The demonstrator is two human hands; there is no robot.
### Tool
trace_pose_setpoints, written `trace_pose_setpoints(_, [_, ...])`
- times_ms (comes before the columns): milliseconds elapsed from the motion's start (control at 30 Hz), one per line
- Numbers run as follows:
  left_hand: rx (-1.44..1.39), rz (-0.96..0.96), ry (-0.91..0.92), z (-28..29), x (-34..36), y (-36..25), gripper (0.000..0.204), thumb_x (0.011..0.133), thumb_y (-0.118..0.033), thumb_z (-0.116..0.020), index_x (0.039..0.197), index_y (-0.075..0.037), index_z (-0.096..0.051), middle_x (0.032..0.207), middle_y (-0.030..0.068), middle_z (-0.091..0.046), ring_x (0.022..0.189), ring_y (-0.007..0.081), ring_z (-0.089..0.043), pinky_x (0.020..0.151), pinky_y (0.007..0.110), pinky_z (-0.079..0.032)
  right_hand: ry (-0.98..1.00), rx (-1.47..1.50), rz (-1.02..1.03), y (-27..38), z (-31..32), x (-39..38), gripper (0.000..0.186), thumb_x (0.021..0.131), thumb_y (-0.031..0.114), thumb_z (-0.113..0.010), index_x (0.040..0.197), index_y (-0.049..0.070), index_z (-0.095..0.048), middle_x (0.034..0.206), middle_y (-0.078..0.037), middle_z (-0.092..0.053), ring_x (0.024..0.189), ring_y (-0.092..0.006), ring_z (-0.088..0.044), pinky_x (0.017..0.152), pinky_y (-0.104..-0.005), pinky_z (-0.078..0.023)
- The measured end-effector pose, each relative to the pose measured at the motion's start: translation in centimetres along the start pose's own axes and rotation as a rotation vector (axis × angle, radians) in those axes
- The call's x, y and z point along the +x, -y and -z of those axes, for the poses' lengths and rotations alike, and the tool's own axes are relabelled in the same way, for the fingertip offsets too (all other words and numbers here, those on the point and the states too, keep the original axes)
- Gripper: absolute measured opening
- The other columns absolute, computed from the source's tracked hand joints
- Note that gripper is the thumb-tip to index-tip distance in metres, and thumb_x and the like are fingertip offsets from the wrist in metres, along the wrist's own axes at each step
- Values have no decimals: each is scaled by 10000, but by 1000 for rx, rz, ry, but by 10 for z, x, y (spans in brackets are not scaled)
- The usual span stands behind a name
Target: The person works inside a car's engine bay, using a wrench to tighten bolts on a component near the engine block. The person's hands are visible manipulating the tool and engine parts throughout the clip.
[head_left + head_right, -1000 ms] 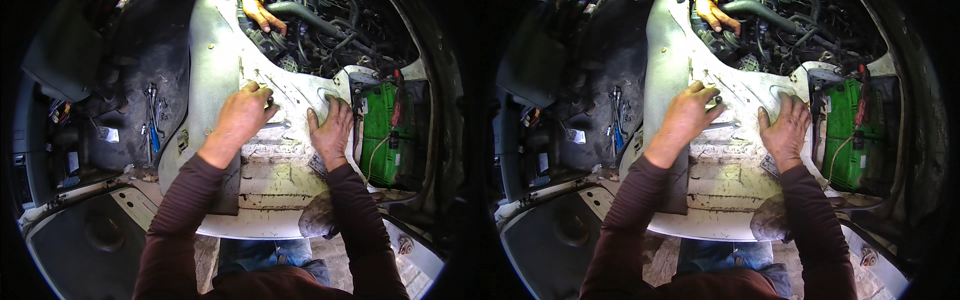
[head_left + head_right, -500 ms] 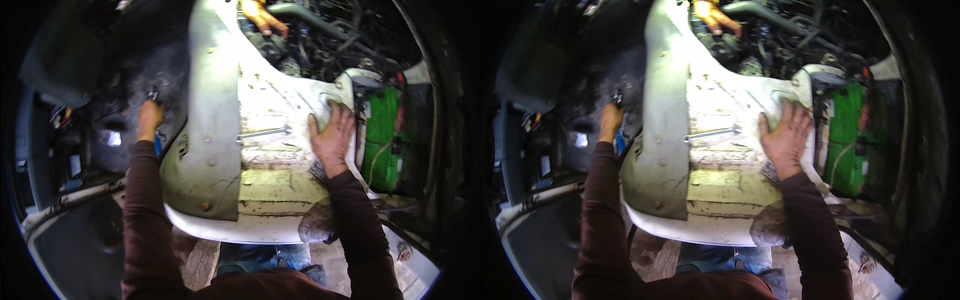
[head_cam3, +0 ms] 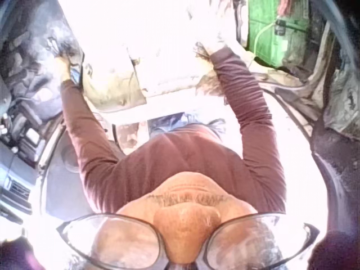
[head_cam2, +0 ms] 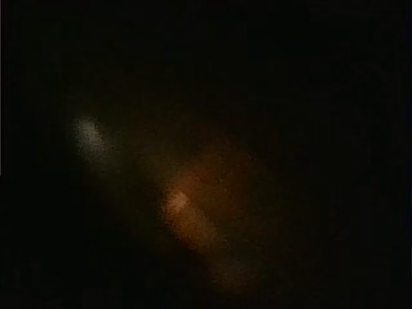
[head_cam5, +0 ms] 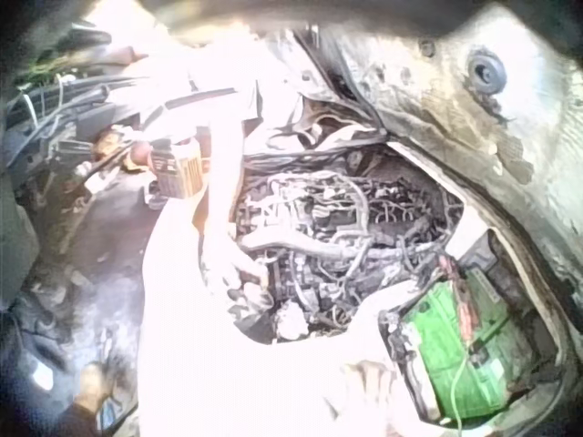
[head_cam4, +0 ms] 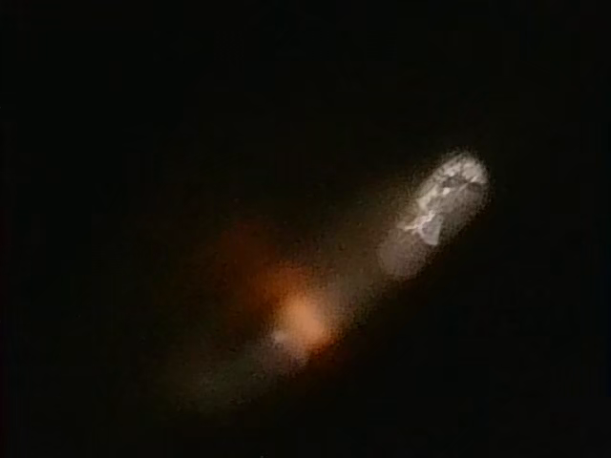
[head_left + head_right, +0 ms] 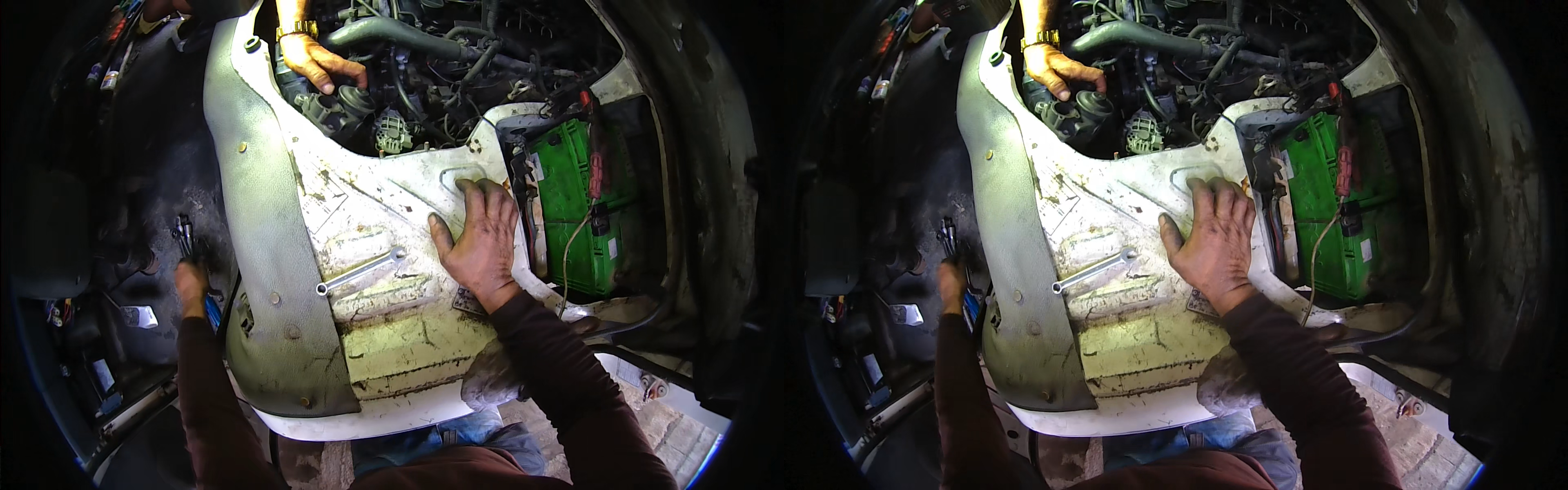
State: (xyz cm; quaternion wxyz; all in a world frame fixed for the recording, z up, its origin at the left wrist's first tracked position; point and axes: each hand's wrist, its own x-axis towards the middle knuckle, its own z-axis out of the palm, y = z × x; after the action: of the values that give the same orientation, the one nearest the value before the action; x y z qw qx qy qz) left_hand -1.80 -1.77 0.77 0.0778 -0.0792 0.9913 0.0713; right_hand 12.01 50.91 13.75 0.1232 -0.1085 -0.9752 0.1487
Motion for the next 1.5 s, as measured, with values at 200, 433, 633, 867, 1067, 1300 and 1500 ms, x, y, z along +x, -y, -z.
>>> trace_pose_setpoints(200, [-861, -122, -292, 123, -68, -153, 149, 840, -31, -701, 964, -18, -620, 855, 74, -655, 767, 161, -614, 700, 294, -504, 36, 14, -28, -3, 5, 3, 611, 803, 370, -675, 1272, 26, -487, 1251, -216, -419, 1221, -395, -355, 1062, -518, -263])
trace_pose_setpoints(433, [-1223, -300, 612, 135, -129, -353, 127, 824, -41, -739, 868, -8, -625, 752, 37, -643, 649, 100, -583, 587, 231, -490, 75, 452, -47, 8, 37, 24, 444, 852, 124, -651, 1267, 29, -523, 1129, -182, -570, 1069, -334, -561, 975, -442, -406])
trace_pose_setpoints(633, [-1493, -243, 927, 113, -93, -424, 185, 857, -146, -738, 880, 8, -639, 743, 34, -637, 598, 79, -551, 552, 214, -455, 126, 690, -41, 8, 57, 65, 292, 895, 56, -614, 1177, -17, -591, 1070, -186, -631, 967, -320, -645, 841, -365, -510])
trace_pose_setpoints(867, [-1557, -127, 1140, 101, -82, -435, 247, 925, -179, -655, 1056, 30, -634, 821, 34, -647, 639, 101, -607, 601, 220, -473, 129, 437, -22, -7, 47, 88, 275, 863, 79, -661, 1124, 1, -624, 985, -150, -647, 866, -308, -662, 758, -364, -526])
trace_pose_setpoints(1067, [-957, -648, 797, 99, -39, -448, 245, 885, -80, -626, 1096, 41, -604, 878, 110, -663, 716, 186, -653, 641, 296, -514, 33, 375, -180, -21, 37, 118, 120, 879, 85, -650, 974, 11, -647, 868, -147, -669, 786, -287, -673, 675, -364, -518])
trace_pose_setpoints(1300, [304, -959, 769, 51, 24, -528, 246, 844, -130, -589, 1031, -29, -711, 1092, 163, -691, 1040, 298, -666, 831, 382, -544, 207, 325, -369, -42, 21, 183, 177, 903, 151, -604, 945, -12, -659, 873, -202, -677, 816, -323, -671, 743, -395, -516])
trace_pose_setpoints(1500, [341, -934, 838, 49, 37, -500, 248, 811, -129, -577, 982, -12, -712, 1006, 191, -702, 956, 325, -685, 791, 411, -547, 757, 48, -138, -26, -70, 257, 254, 893, 158, -599, 1049, -23, -687, 1032, -220, -682, 989, -336, -661, 862, -397, -518])
